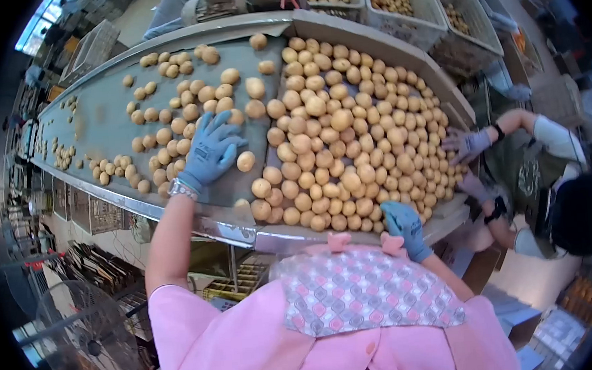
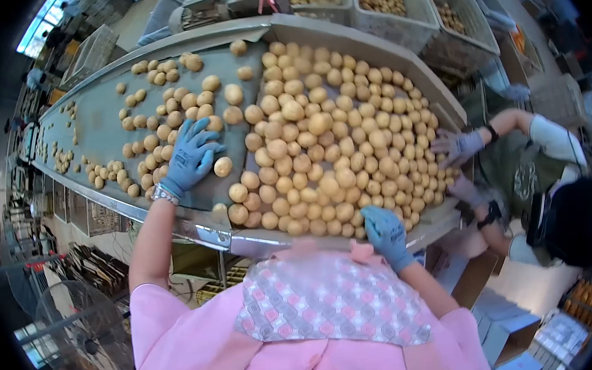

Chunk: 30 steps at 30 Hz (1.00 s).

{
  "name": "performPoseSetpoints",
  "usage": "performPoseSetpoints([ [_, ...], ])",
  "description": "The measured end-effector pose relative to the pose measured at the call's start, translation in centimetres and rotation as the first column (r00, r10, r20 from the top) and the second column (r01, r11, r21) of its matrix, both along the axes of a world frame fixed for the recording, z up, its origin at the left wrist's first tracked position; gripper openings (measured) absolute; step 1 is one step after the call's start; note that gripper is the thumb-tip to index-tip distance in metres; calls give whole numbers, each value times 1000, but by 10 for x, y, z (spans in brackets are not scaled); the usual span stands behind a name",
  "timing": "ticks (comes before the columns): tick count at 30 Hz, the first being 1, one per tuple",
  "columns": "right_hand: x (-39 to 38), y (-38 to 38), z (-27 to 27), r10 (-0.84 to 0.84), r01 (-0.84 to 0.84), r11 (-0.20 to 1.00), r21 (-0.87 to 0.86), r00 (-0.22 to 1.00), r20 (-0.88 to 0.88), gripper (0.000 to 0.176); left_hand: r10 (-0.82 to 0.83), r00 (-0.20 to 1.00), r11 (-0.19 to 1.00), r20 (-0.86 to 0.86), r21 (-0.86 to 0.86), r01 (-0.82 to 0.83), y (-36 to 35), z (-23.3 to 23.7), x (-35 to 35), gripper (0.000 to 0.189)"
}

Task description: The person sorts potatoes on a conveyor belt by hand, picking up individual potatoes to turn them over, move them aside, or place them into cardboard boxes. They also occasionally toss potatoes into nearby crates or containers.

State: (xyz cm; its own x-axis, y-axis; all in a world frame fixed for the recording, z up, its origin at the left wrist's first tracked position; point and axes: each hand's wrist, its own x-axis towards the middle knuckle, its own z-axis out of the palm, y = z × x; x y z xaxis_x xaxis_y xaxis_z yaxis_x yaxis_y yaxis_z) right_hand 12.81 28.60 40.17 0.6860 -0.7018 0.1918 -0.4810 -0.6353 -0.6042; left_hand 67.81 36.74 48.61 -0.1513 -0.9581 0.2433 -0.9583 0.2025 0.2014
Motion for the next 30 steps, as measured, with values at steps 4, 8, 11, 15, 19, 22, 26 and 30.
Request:
performPoseSetpoints([
  [4, 74, -55, 13, 123, -118, 977, -178, 992, 22, 37, 201, 975, 980, 90, -14, -201, 31, -25, 110, 26],
  [8, 155, -61, 47, 202, -216, 917, -336, 976, -79, 50, 814, 336, 504, 473, -290, -814, 56, -13, 127, 17],
  [11, 169, -97, -4, 306, -346, 900, -264, 935, -181, 67, 678, 734, 670, -39, -376, -640, 46, -4, 77, 16],
  [15, 184, -107, 32, 421, -447, 894, 0, 842, -338, 87, -41, 998, 991, -44, -133, 34, 71, -16, -30, 31],
  [19, 191, -132, 20, 413, -441, 896, 46, 791, -451, 100, 80, 991, 995, -111, -49, -86, 95, -71, 4, 27],
  [22, 189, -140, -1, 370, -457, 889, -37, 764, -528, 103, 272, 937, 960, 221, -126, -249, 131, -54, 67, 16],
  [26, 219, -97, 31, 245, -269, 962, 47, 774, -584, 93, 928, 159, 239, 338, -208, -949, 140, -60, 62, 29],
  [30, 191, -130, -57, 275, -390, 885, -253, 878, -392, 75, 718, 688, 671, -107, -153, -725, 118, -27, -43, 47],
])
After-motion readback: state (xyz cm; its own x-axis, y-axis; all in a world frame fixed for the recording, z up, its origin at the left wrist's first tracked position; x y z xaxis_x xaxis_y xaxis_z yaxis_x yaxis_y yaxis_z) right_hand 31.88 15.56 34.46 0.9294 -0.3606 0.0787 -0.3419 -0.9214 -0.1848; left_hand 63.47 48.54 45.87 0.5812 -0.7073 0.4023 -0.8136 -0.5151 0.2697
